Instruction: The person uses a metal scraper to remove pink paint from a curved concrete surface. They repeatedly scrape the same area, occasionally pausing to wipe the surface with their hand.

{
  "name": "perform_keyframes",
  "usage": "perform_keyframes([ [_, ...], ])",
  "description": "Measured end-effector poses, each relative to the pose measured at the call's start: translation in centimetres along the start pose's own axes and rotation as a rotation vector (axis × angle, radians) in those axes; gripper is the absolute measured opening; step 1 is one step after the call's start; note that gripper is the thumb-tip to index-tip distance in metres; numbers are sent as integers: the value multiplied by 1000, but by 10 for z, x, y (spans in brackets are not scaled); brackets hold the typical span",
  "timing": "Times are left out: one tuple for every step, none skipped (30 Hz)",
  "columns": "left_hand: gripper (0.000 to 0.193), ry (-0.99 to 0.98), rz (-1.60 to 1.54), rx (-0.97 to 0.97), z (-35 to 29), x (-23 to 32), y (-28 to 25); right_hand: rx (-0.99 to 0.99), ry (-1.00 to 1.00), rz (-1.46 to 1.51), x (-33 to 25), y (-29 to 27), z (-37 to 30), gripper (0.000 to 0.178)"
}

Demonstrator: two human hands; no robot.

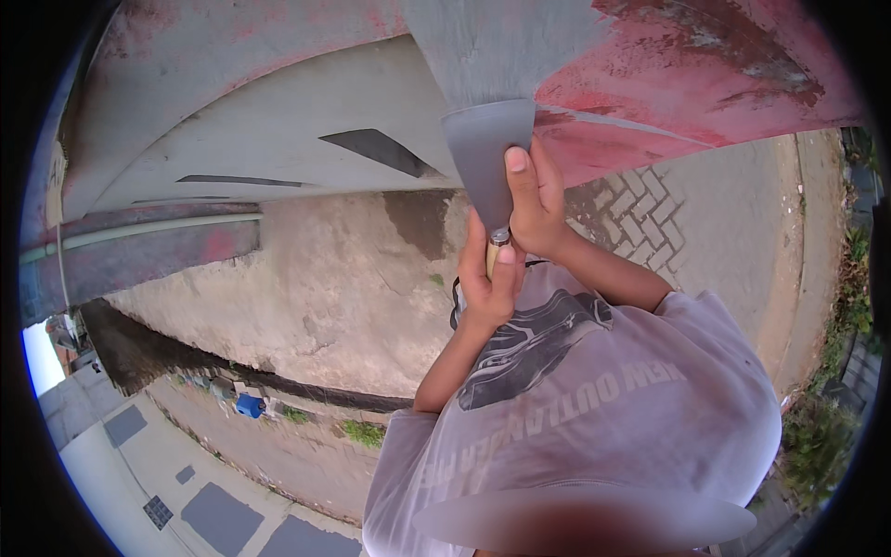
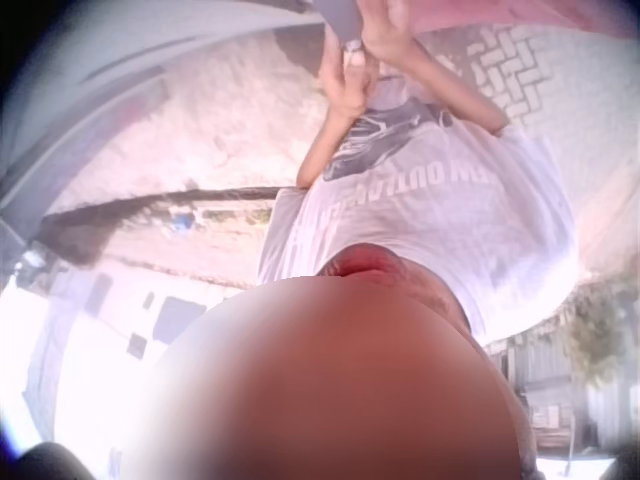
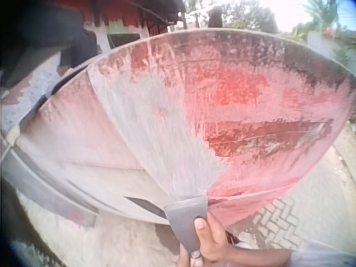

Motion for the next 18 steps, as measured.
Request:
perform_keyframes([
  [59,58,-2,1,3,5,0,-15,-34,-41,-4,1,2,32],
  [59,57,21,-21,5,4,2,-26,-25,7,-5,1,4,32],
  [59,80,20,-34,5,6,3,-36,-13,53,-4,1,5,33],
  [59,95,63,-30,9,6,4,1,-3,86,-2,-3,6,33],
  [59,138,87,-15,10,10,3,-36,5,62,-1,1,5,33],
  [59,146,130,-5,11,10,2,-23,25,30,2,0,6,33],
  [60,123,83,-3,11,8,2,-8,49,2,5,-1,5,34],
  [60,65,60,-10,12,4,2,-11,42,20,5,0,4,34],
  [60,48,27,-27,11,4,4,-13,37,38,5,1,4,34],
  [60,31,81,-19,10,5,2,-14,40,58,5,2,4,35],
  [60,54,124,-20,9,10,3,-23,24,82,3,3,4,35],
  [60,65,164,-13,7,14,2,-25,12,106,2,3,4,35],
  [60,47,180,-12,6,15,1,3,8,132,1,1,5,35],
  [60,41,194,-8,7,17,0,-11,-12,109,-1,2,5,35],
  [60,11,210,1,7,17,-1,7,-15,88,-3,1,5,35],
  [60,24,216,-13,7,20,0,-2,-21,77,-4,2,5,36],
  [60,18,224,-25,8,21,2,24,-5,77,-2,0,5,36],
  [60,9,229,-35,7,21,3,21,3,85,-2,1,4,35],
])
Point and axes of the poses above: each hand's wrist, its own z-axis towards the middle knuckle, its own y-axis out of the palm, x = y × z, the point moved 10 cm from there along z, towards the middle knuckle, and after that the axes turned 13 degrees about z, right-handed, at the moved point
